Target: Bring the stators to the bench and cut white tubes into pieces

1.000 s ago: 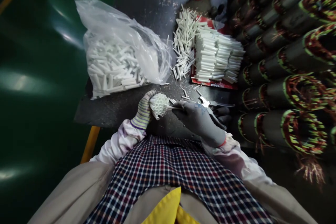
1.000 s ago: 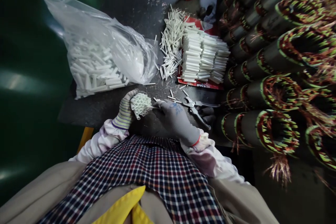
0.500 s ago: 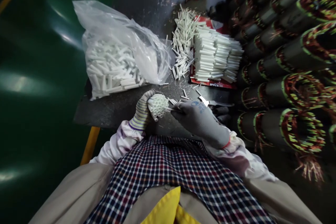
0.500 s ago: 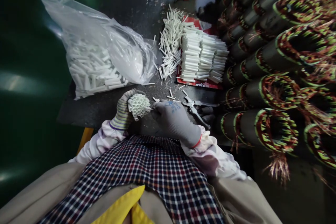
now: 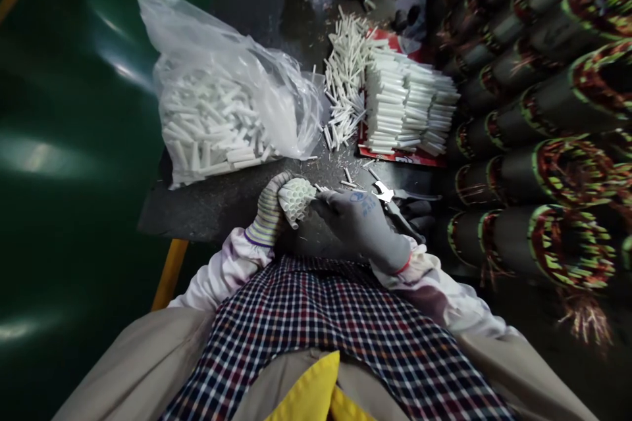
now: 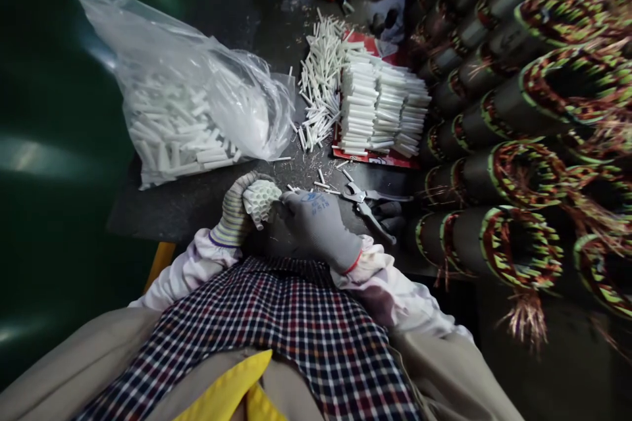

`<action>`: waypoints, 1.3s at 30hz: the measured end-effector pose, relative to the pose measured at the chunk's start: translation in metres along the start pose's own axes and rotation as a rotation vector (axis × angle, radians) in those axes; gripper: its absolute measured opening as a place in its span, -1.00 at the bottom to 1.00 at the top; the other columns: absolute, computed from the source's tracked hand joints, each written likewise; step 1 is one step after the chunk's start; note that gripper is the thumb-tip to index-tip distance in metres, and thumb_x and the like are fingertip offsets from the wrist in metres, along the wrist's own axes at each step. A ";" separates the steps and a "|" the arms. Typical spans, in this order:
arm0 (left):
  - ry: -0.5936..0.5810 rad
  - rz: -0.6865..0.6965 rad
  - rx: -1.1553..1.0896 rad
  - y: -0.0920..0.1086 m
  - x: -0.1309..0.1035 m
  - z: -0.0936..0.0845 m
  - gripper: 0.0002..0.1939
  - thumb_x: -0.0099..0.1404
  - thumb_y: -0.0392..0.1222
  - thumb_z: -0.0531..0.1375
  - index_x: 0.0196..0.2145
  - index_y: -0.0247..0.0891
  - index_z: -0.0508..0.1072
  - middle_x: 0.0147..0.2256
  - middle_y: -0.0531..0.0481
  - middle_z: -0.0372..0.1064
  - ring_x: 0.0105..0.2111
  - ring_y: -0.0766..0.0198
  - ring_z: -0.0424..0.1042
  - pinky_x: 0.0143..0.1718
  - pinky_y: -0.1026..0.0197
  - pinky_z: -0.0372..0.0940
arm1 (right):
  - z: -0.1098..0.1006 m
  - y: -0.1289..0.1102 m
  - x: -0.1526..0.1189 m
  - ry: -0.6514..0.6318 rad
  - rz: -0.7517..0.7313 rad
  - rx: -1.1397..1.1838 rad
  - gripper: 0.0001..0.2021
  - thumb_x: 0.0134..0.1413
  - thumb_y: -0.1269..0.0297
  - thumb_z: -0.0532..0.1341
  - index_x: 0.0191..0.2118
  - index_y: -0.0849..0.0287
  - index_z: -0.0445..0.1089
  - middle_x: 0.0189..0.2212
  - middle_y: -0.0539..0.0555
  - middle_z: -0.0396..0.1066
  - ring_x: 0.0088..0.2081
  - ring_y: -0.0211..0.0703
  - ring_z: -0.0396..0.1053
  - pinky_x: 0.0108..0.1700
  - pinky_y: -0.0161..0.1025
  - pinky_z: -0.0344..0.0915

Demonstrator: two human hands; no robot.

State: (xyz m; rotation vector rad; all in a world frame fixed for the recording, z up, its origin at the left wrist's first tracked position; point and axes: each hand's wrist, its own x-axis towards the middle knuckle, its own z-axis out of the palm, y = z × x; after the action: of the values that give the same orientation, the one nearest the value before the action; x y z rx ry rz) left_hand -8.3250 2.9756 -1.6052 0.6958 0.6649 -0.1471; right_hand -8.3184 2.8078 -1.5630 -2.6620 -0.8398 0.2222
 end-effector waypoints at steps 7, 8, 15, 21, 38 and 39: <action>0.036 0.000 -0.093 -0.004 0.003 0.002 -0.81 0.21 -0.13 0.24 -0.43 -0.32 0.51 -0.45 -0.01 0.52 -0.45 0.27 0.50 -0.27 0.24 0.42 | 0.009 -0.016 0.004 -0.015 0.121 -0.071 -0.55 0.41 0.19 -0.04 0.23 0.30 0.33 -0.31 0.20 0.58 -0.32 -0.10 0.48 -0.35 -0.25 0.05; 0.044 -0.016 -0.123 -0.004 0.004 0.003 -0.83 0.21 -0.16 0.24 -0.44 -0.31 0.50 -0.46 0.00 0.51 -0.46 0.28 0.49 -0.28 0.25 0.42 | 0.010 -0.015 0.006 -0.026 0.126 -0.053 -0.53 0.41 0.20 -0.04 0.29 0.32 0.26 -0.31 0.21 0.58 -0.31 -0.10 0.49 -0.34 -0.26 0.08; 0.107 -0.059 -0.185 0.009 0.006 0.005 -0.77 0.29 -0.13 0.14 -0.42 -0.32 0.49 -0.47 -0.04 0.50 -0.49 0.20 0.51 -0.35 0.15 0.46 | 0.001 0.036 0.076 0.170 0.410 -0.057 -0.55 0.42 0.11 -0.08 0.07 0.24 0.44 -0.07 0.28 0.50 -0.11 -0.02 0.48 -0.17 -0.26 0.24; 0.114 -0.094 -0.177 0.013 0.003 0.007 -0.69 0.34 -0.13 0.07 -0.44 -0.34 0.49 -0.49 -0.08 0.51 -0.50 0.20 0.52 -0.38 0.15 0.47 | 0.020 0.054 0.133 -0.037 0.568 -0.204 -0.66 0.31 0.25 0.08 0.01 0.33 0.48 -0.02 0.38 0.46 -0.04 0.09 0.47 -0.11 -0.16 0.32; 0.039 -0.080 -0.186 0.007 0.012 0.000 -0.83 0.19 -0.14 0.22 -0.43 -0.29 0.50 -0.46 -0.05 0.53 -0.44 0.15 0.56 -0.27 0.11 0.51 | 0.013 0.070 0.056 0.021 0.519 0.374 -0.71 0.19 0.13 0.14 -0.32 0.23 0.51 -0.43 0.09 0.52 -0.40 -0.20 0.36 -0.39 -0.32 0.11; 0.052 -0.084 -0.184 0.006 0.013 0.000 -0.83 0.19 -0.13 0.22 -0.44 -0.29 0.50 -0.47 -0.05 0.53 -0.45 0.15 0.55 -0.26 0.10 0.51 | 0.014 0.070 0.053 0.030 0.522 0.504 -0.70 0.17 0.12 0.15 -0.32 0.23 0.50 -0.47 0.06 0.50 -0.45 -0.23 0.33 -0.42 -0.33 0.11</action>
State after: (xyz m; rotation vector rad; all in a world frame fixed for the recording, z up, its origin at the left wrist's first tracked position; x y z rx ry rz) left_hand -8.3128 2.9816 -1.6096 0.4966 0.7481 -0.1432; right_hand -8.2412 2.7885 -1.6039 -2.3318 -0.0399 0.4495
